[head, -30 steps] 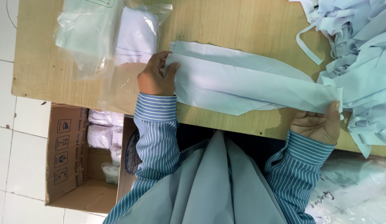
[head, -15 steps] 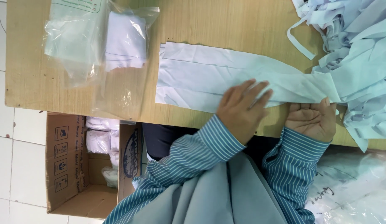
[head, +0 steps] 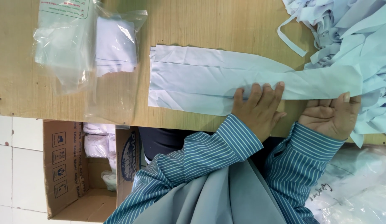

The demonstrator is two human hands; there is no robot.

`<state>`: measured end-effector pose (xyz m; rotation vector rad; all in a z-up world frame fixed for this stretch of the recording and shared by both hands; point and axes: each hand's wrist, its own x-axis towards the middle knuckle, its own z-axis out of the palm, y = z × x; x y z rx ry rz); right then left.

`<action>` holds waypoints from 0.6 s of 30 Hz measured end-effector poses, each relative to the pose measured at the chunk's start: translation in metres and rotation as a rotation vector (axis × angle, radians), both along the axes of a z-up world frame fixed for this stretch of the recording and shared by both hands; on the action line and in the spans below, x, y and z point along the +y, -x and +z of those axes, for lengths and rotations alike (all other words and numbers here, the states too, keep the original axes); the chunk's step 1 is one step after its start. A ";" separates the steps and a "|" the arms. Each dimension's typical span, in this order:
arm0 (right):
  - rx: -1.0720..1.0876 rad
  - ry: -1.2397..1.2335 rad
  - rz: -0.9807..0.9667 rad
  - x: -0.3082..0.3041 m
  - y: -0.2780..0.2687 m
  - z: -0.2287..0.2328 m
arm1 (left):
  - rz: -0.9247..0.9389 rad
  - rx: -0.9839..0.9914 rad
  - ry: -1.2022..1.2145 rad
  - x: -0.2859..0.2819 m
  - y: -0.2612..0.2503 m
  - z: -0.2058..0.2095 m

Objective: The person folds white cloth items one by one on a table and places each folded item into a clear plastic bag.

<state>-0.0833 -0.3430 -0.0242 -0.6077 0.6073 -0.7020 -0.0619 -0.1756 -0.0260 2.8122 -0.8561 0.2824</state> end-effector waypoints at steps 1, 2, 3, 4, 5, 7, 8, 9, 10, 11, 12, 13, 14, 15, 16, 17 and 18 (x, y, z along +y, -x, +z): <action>0.000 -0.001 -0.004 0.005 -0.002 0.012 | -0.004 0.000 -0.001 -0.002 0.001 -0.001; -0.005 -0.034 -0.037 0.010 -0.004 0.024 | 0.013 0.000 -0.027 -0.005 0.002 -0.002; -0.011 -0.068 -0.071 0.015 -0.007 0.036 | 0.030 0.001 -0.054 -0.007 0.002 -0.003; -0.013 -0.067 -0.072 0.008 -0.008 0.035 | 0.029 -0.001 -0.053 -0.008 0.002 -0.003; -0.011 -0.118 -0.103 0.000 -0.010 0.034 | 0.031 -0.029 -0.088 -0.009 0.002 -0.003; -0.007 -0.168 -0.138 -0.002 -0.012 0.040 | 0.031 -0.055 -0.123 -0.010 0.002 -0.001; -0.073 -0.164 -0.168 0.004 -0.014 0.046 | 0.022 -0.028 -0.155 -0.010 0.001 0.000; -0.139 -0.159 -0.199 0.009 -0.015 0.053 | 0.013 -0.001 -0.188 -0.010 0.001 0.001; -0.139 -0.159 -0.202 0.021 -0.017 0.057 | 0.011 -0.001 -0.188 -0.013 0.000 -0.002; -0.102 -0.081 -0.126 0.032 -0.018 0.061 | 0.008 0.045 -0.197 -0.015 0.000 -0.005; -0.066 -0.003 -0.051 0.044 -0.018 0.065 | 0.004 0.090 -0.206 -0.018 0.000 -0.008; -0.066 -0.002 -0.054 0.047 -0.018 0.052 | 0.001 0.090 -0.205 -0.022 -0.003 -0.016; -0.161 0.197 0.226 0.051 -0.019 0.039 | 0.103 -0.194 -0.015 -0.026 -0.007 -0.024; -0.268 0.407 0.490 0.055 -0.021 0.026 | 0.196 -0.478 0.179 -0.030 -0.011 -0.031; -0.269 0.407 0.489 0.080 -0.021 0.046 | 0.194 -0.479 0.179 -0.030 -0.011 -0.031; -0.092 0.426 0.587 0.106 -0.021 0.067 | 0.187 -0.464 0.179 -0.029 -0.010 -0.030; 0.086 0.440 0.682 0.131 -0.021 0.087 | 0.181 -0.448 0.178 -0.028 -0.010 -0.030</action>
